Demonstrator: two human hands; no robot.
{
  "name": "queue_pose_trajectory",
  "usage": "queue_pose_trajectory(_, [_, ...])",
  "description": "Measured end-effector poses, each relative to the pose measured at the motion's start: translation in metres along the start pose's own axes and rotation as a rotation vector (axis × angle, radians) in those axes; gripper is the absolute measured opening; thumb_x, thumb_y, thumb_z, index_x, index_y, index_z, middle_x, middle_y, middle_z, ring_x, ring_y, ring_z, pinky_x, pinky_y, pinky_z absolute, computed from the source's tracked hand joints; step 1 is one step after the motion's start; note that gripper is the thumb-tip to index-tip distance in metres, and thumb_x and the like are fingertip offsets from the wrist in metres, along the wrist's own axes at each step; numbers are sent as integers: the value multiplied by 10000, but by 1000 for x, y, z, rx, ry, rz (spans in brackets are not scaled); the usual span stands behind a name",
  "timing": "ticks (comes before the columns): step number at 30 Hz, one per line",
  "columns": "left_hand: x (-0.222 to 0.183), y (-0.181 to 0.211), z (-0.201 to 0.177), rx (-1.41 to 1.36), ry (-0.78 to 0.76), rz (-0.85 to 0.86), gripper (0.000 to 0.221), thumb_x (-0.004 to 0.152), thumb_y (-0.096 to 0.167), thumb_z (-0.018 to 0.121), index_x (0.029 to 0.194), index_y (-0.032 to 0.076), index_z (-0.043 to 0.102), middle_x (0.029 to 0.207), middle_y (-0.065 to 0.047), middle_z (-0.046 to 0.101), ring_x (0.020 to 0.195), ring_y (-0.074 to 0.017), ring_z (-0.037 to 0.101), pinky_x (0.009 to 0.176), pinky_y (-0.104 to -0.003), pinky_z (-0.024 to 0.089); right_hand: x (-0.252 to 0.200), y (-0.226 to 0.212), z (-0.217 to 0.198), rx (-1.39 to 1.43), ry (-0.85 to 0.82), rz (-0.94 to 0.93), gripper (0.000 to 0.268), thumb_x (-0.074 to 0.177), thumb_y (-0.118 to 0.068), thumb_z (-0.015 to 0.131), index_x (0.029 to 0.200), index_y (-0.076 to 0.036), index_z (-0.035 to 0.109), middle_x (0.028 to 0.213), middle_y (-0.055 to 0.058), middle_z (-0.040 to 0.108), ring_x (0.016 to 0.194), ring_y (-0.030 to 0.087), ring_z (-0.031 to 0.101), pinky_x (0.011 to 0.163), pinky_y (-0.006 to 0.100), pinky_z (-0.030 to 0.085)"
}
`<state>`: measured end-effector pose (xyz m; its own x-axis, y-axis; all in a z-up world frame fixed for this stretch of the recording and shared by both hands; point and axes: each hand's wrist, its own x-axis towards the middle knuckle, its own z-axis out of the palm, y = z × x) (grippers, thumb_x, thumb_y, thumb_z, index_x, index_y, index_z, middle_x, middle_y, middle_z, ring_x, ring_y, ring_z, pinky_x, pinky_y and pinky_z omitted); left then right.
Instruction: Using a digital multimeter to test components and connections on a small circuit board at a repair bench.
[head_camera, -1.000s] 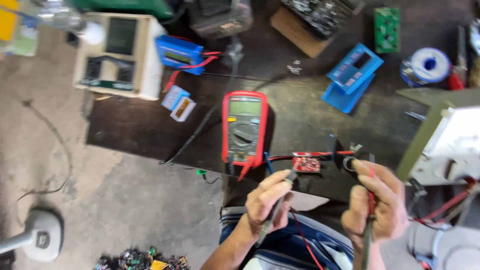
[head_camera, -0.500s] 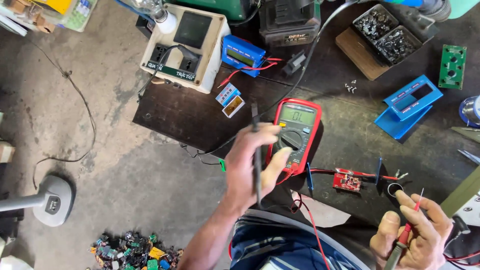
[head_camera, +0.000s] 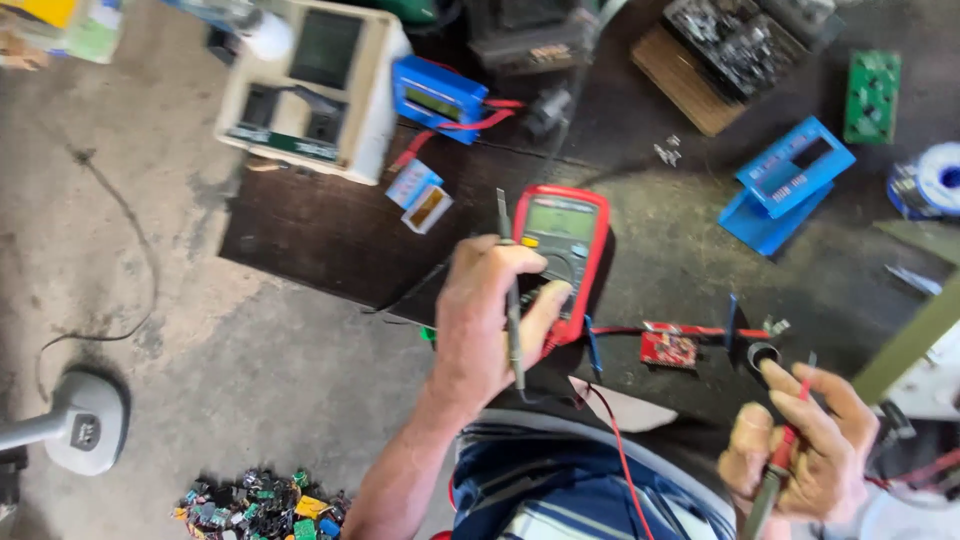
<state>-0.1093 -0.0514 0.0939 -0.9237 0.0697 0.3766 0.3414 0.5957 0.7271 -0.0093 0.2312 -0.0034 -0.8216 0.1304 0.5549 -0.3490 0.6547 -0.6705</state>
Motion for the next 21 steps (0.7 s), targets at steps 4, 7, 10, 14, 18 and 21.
queue_pose_trajectory(4, [0,5,5,52,-3,-50,346,846,109,859,1079,82,605,1031,-136,651,1005,-283,630,866,-349,540,15,-10,9,35,143,-96,111,981,65,575,1071,130,566,1157,450,529,924,478,720,806,450,644])
queue_pose_trajectory(7, [0,5,7,78,-1,-37,331,862,102,852,1081,77,606,1025,-102,698,1033,-273,622,881,-350,567,19,-11,12,21,183,-103,106,911,133,576,1017,136,573,1097,447,560,904,491,716,739,451,655])
queue_pose_trajectory(10, [-1,4,8,77,15,-20,325,864,77,856,1081,62,614,1028,-83,701,1015,-265,618,895,-344,568,18,-12,10,-7,170,-109,156,855,189,567,1001,135,579,1083,454,578,924,482,712,715,443,648])
queue_pose_trajectory(14, [-2,3,9,82,8,-3,347,867,56,854,1110,52,606,1065,-94,702,1012,-270,613,879,-351,580,19,-16,9,-42,162,-85,189,834,183,587,1005,104,595,1097,449,607,916,463,723,755,453,617])
queue_pose_trajectory(18, [-2,4,9,92,6,16,342,870,52,850,1104,51,601,1074,-110,695,1039,-285,619,885,-361,585,21,-17,10,-23,161,-73,174,832,152,607,1001,112,596,1071,475,614,910,468,713,756,442,604])
queue_pose_trajectory(21, [-4,3,11,83,16,5,347,871,56,847,1123,44,609,1084,-115,693,1031,-283,608,878,-360,585,22,-18,10,-27,169,-96,178,835,172,597,1002,112,589,1057,468,609,918,473,703,778,467,615])
